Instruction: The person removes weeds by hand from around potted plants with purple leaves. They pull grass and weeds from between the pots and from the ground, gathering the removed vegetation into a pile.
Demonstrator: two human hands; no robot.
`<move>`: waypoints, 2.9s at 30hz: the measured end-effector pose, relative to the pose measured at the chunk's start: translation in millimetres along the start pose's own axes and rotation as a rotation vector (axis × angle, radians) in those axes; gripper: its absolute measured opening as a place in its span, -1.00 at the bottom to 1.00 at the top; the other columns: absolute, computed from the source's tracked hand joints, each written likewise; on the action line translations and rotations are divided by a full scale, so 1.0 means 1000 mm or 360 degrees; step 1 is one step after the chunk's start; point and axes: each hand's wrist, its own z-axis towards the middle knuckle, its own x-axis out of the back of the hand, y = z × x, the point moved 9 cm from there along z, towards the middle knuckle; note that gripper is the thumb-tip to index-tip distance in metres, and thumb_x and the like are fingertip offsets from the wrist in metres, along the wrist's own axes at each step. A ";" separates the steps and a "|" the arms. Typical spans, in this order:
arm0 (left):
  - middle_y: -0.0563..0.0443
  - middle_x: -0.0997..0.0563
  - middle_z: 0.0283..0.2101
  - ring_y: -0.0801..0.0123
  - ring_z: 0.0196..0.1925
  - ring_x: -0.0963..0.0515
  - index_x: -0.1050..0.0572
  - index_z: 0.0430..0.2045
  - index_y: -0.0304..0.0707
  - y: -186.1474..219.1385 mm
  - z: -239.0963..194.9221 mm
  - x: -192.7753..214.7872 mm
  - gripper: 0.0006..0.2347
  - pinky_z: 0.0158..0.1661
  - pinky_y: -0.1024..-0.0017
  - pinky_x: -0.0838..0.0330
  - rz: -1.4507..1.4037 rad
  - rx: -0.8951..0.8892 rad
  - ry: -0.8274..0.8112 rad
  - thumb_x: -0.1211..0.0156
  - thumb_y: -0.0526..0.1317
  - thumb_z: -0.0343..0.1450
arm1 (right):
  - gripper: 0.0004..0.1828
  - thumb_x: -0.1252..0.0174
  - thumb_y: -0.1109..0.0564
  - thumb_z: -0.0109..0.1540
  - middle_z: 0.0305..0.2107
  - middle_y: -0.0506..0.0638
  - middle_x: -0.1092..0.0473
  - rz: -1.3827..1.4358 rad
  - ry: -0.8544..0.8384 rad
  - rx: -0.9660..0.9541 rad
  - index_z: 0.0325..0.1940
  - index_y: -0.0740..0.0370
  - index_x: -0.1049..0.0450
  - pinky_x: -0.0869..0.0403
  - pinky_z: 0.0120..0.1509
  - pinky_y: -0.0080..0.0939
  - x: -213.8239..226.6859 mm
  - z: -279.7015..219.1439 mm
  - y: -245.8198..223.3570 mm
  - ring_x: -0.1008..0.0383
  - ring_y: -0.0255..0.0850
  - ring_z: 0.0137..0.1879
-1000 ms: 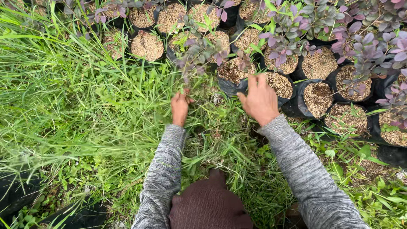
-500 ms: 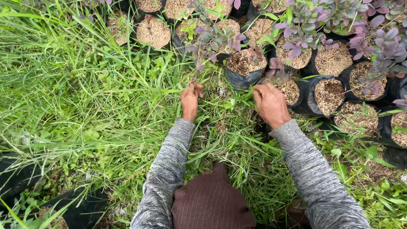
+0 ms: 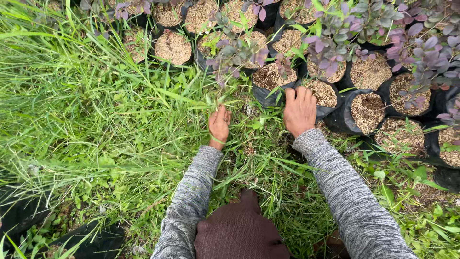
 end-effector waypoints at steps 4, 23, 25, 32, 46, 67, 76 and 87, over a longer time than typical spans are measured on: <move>0.17 -0.30 -0.63 0.48 -0.64 -0.24 -0.33 -0.64 -0.08 0.020 -0.041 0.021 -0.64 -0.58 0.41 -0.18 -0.0189 -0.0059 0.0121 0.11 -0.03 0.60 | -0.77 -0.03 0.24 0.27 -0.19 0.14 -0.24 0.0022 -0.0071 -0.0060 0.02 0.21 -0.38 -0.28 0.06 0.00 -0.004 0.003 0.009 -0.27 0.03 -0.03; -0.05 -0.53 0.00 0.19 0.06 -0.49 -0.62 -0.23 -0.30 0.166 -0.094 -0.117 -0.74 0.13 0.16 -0.33 0.2462 -0.1469 -0.0600 -0.27 -0.04 0.52 | -0.69 -0.10 0.26 0.18 -0.15 0.18 -0.22 0.0143 -0.0014 0.0002 0.02 0.28 -0.37 -0.30 0.09 0.07 -0.001 0.002 0.006 -0.29 0.10 0.02; -0.09 -0.57 -0.09 0.11 0.04 -0.54 -0.59 -0.25 -0.26 0.074 -0.048 -0.128 -0.77 0.12 0.15 -0.37 0.2888 -0.0799 -0.1145 -0.10 -0.09 0.49 | -0.71 -0.13 0.24 0.21 -0.15 0.18 -0.22 0.0119 -0.0041 -0.0021 0.02 0.28 -0.37 -0.30 0.07 0.08 -0.005 0.004 0.009 -0.29 0.10 0.03; -0.39 -0.44 0.13 -0.10 0.14 -0.51 -0.39 0.11 -0.37 -0.019 0.082 -0.089 -0.62 -0.03 -0.10 -0.48 0.3061 -0.0610 -0.0575 0.06 -0.14 0.46 | -0.64 -0.13 0.23 0.12 -0.15 0.19 -0.22 0.0126 -0.0023 -0.0067 0.01 0.26 -0.36 -0.29 0.06 0.07 -0.008 0.007 0.010 -0.28 0.11 0.02; -0.25 -0.66 -0.21 -0.03 -0.25 -0.69 -0.53 -0.18 -0.28 -0.063 0.124 -0.005 -0.64 -0.26 0.08 -0.59 0.3054 -0.0054 -0.0628 0.11 0.02 0.51 | -0.72 -0.05 0.25 0.20 -0.18 0.15 -0.22 0.0227 -0.0045 -0.0129 0.01 0.21 -0.36 -0.28 0.02 0.06 0.000 0.009 0.010 -0.29 0.08 -0.02; -0.02 -0.53 -0.53 0.28 -0.57 -0.54 -0.52 -0.39 -0.22 0.007 -0.143 0.051 -0.78 -0.63 0.27 -0.46 0.3408 0.0390 -0.1478 0.06 -0.17 0.57 | -0.69 -0.05 0.27 0.17 -0.17 0.18 -0.24 0.0381 -0.0125 -0.0139 0.01 0.23 -0.36 -0.32 0.08 0.08 -0.007 0.007 0.021 -0.31 0.12 0.04; -0.55 -0.34 0.33 -0.21 0.38 -0.36 -0.39 0.26 -0.51 0.189 -0.219 0.309 -0.05 0.32 -0.01 -0.22 0.2772 0.1936 0.0152 0.47 0.52 0.43 | -0.54 -0.22 0.27 0.08 -0.11 0.19 -0.22 0.0468 -0.0141 -0.0133 0.06 0.24 -0.35 -0.31 0.15 0.11 0.004 0.004 0.020 -0.28 0.15 0.08; 0.02 -0.47 -0.43 0.38 -0.48 -0.40 -0.46 -0.55 -0.25 0.322 -0.049 0.069 -0.35 -0.51 0.38 -0.31 0.4216 0.0259 0.0418 -0.05 0.47 0.38 | -0.33 -0.44 0.24 0.00 -0.06 0.22 -0.17 0.0745 -0.0324 -0.0083 0.14 0.23 -0.34 -0.26 0.25 0.18 0.004 0.009 0.023 -0.24 0.19 0.15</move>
